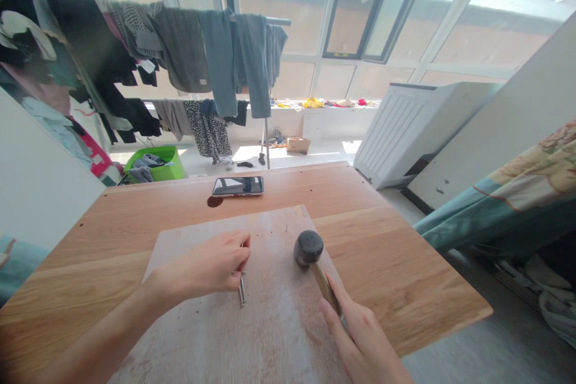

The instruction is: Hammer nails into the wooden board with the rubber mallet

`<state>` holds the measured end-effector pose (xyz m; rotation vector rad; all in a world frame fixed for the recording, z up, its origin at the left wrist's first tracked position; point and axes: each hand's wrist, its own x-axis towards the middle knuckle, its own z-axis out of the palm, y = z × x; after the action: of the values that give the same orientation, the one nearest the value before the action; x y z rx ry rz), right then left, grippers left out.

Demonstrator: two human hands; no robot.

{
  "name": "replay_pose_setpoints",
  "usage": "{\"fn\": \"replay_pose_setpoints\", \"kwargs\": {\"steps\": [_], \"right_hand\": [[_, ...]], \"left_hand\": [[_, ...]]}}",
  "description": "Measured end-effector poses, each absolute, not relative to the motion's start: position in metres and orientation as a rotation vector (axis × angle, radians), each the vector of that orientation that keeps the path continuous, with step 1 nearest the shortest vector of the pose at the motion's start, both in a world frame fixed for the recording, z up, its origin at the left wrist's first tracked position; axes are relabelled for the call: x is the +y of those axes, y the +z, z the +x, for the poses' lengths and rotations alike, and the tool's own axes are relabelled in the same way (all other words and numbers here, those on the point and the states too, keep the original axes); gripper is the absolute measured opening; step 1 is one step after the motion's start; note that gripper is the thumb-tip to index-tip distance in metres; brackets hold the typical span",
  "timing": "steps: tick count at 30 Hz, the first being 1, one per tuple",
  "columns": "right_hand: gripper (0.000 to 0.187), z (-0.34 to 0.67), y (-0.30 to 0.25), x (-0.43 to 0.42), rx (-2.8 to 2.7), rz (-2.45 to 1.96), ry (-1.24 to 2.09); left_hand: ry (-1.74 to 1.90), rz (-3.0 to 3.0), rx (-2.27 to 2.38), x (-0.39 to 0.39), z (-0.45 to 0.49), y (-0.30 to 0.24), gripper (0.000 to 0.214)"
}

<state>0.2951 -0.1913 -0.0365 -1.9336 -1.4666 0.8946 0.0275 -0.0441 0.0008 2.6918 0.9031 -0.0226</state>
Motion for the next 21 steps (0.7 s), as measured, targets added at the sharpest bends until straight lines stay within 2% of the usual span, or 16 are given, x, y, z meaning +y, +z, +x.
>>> {"fn": "replay_pose_setpoints", "kwargs": {"steps": [11, 16, 21], "right_hand": [[0.068, 0.297, -0.049, -0.197, -1.323, -1.927, 1.027], [0.068, 0.297, -0.050, -0.198, -1.343, -1.951, 1.042], [0.070, 0.293, -0.046, -0.196, -1.347, -1.961, 1.037]], "left_hand": [[0.376, 2.445, 0.930, -0.001, 0.057, -0.015, 0.013], [0.391, 2.527, 0.885, 0.015, 0.069, -0.029, 0.014], [0.302, 2.681, 0.844, 0.010, 0.075, -0.020, 0.019]]}}
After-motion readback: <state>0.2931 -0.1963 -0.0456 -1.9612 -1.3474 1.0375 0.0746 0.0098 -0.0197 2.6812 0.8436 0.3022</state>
